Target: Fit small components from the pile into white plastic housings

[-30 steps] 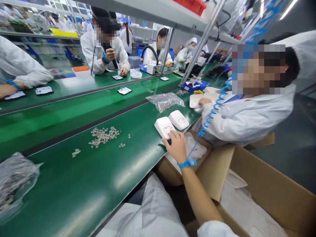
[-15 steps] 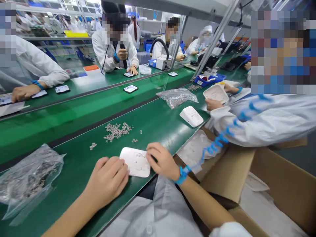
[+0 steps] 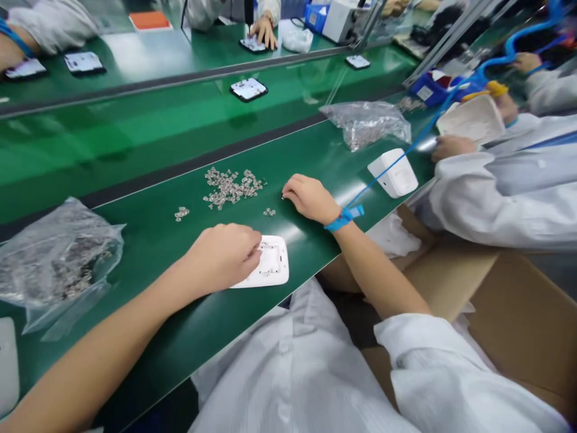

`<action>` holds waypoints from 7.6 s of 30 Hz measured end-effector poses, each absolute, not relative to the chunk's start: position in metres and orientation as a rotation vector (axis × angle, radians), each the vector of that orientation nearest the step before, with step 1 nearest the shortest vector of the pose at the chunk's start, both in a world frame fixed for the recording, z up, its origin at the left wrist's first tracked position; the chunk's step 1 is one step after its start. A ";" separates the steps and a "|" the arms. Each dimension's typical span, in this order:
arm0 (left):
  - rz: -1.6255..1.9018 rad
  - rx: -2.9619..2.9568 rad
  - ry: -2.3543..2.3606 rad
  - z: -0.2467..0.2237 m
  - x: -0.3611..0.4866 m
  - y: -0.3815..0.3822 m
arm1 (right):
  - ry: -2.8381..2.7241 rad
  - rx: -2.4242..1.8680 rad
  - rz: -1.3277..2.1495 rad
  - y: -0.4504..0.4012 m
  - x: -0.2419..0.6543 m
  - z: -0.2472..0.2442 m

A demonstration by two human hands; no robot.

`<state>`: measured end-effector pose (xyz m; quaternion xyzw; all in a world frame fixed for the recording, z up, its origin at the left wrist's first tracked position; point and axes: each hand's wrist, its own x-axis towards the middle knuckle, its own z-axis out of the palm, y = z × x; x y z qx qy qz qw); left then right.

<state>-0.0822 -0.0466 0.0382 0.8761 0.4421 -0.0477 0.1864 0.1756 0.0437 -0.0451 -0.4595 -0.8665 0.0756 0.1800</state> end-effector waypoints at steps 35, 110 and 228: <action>0.107 2.373 1.385 0.037 -0.088 -0.049 | -2.180 -1.124 0.503 -0.078 0.113 -0.029; 0.116 2.362 1.492 0.016 -0.078 -0.050 | -1.866 -1.153 0.862 -0.061 0.125 -0.037; 0.031 2.690 1.546 0.004 -0.056 -0.061 | -2.270 -1.390 0.391 -0.081 0.126 -0.019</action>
